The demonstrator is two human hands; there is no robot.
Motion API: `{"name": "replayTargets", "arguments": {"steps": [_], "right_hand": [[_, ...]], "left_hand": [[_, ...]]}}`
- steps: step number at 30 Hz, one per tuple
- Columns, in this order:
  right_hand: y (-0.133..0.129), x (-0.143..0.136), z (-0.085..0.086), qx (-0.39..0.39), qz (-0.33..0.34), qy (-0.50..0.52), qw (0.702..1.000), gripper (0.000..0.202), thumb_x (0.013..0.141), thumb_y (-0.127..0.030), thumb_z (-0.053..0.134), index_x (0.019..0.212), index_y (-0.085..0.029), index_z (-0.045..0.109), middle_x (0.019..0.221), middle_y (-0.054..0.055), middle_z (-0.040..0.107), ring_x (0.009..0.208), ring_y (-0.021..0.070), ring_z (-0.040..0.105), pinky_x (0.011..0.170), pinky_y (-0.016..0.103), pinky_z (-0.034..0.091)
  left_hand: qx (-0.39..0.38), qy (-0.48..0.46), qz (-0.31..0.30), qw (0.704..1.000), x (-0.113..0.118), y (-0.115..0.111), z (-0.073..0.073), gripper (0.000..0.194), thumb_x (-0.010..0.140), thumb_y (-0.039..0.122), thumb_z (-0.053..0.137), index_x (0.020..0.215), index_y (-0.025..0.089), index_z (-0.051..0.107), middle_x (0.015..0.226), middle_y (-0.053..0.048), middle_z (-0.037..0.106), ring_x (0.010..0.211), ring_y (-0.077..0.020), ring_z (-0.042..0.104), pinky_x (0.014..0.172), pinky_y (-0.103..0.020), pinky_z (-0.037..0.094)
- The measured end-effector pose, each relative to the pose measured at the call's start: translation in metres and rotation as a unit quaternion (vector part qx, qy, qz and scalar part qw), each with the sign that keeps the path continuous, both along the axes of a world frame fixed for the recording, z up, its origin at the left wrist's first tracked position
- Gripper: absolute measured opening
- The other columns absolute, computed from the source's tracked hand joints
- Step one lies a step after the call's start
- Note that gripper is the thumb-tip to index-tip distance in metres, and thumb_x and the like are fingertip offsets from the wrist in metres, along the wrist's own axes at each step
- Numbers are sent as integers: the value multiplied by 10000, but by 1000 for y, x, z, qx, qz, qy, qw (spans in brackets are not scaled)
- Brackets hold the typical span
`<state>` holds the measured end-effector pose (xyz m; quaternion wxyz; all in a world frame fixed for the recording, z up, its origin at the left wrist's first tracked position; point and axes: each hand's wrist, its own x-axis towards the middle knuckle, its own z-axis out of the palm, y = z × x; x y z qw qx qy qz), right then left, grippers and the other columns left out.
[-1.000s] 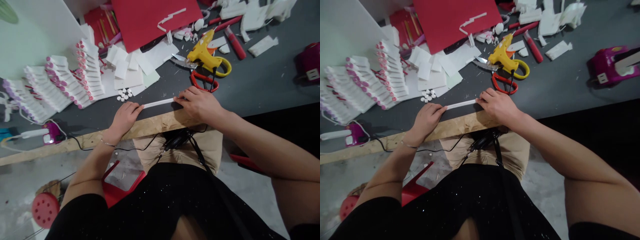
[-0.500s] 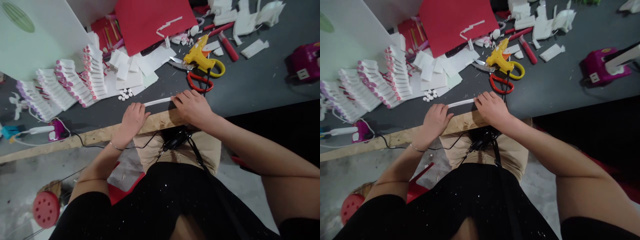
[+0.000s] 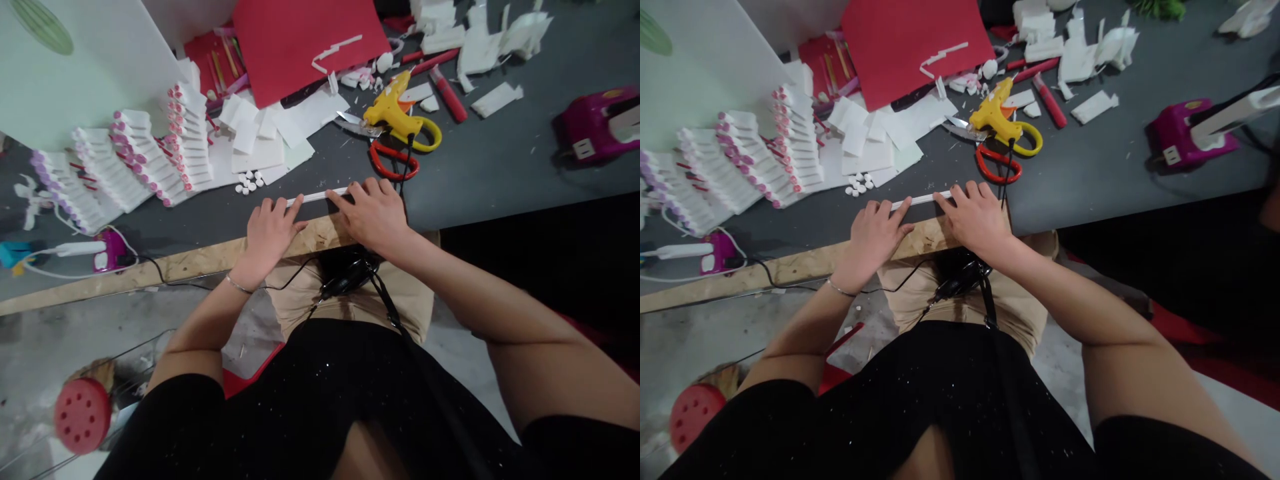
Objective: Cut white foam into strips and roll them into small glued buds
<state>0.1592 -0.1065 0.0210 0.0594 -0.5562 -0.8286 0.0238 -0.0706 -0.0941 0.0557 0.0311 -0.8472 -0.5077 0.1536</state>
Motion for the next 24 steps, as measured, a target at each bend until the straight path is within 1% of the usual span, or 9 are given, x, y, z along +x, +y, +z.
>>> {"name": "replayTargets", "arguments": {"steps": [4,7,9,11,14,16,18,20,24], "right_hand": [[0,-1,1,0,-4,3,1000,544,1103,-236,361,1582,-226,618,1415,172,688,1197,345,563,1030,511,391],[0,-2,2,1,-4,-1,1000,545,1093,-227,364,1568,-212,631,1401,190,688,1195,352,560,1041,527,381],[0,-2,3,2,-2,-7,1000,541,1103,-237,353,1567,-218,632,1371,191,695,1186,352,564,1028,521,381],[-1,-2,4,2,-2,-16,1000,541,1118,-246,333,1570,-222,629,1354,185,696,1183,348,572,1015,509,386],[-2,-1,6,1,1,-29,1000,539,1123,-246,336,1584,-214,615,1370,188,687,1189,349,580,1018,506,391],[-2,-1,7,-5,1,-34,999,539,1120,-247,355,1603,-217,593,1394,195,676,1199,355,575,1027,513,391],[-2,1,8,-12,0,-39,999,543,1118,-250,371,1621,-223,573,1416,199,665,1217,363,570,1037,521,390],[-2,2,9,-19,-2,-40,999,548,1115,-247,370,1626,-231,569,1430,197,660,1238,369,569,1046,530,392],[-3,4,7,-18,0,-19,1000,567,1102,-248,358,1629,-235,565,1430,211,665,1232,388,575,1045,567,409]], "left_hand": [[0,-26,13,1000,8,0,5,588,1082,409,548,1621,180,496,1376,-227,668,1271,-406,617,992,-492,543],[-13,-67,23,997,21,0,4,570,1072,390,575,1542,68,548,1469,-280,616,1374,-427,577,1090,-507,525],[-29,-99,42,994,31,-2,0,586,1079,390,560,1501,-16,548,1435,-314,626,1369,-420,585,1107,-496,525],[-31,-111,65,991,39,-5,-3,635,1084,399,547,1523,-57,508,1407,-333,634,1354,-419,593,1112,-501,524],[-27,-108,82,990,45,-12,-5,666,1090,409,526,1632,33,436,1434,-312,628,1356,-433,595,1107,-540,511],[-22,-110,84,990,46,-16,-3,640,1093,414,513,1666,141,432,1457,-280,626,1359,-443,597,1101,-571,499],[-17,-116,87,989,46,-17,-3,620,1088,424,523,1660,196,454,1474,-264,624,1368,-453,593,1109,-601,483],[-12,-125,88,988,47,-17,-4,604,1080,423,546,1633,187,487,1499,-269,611,1389,-460,582,1132,-618,468],[-14,-170,60,984,54,-11,-14,586,1072,385,577,1572,86,513,1568,-300,553,1466,-448,537,1182,-579,466]]}}
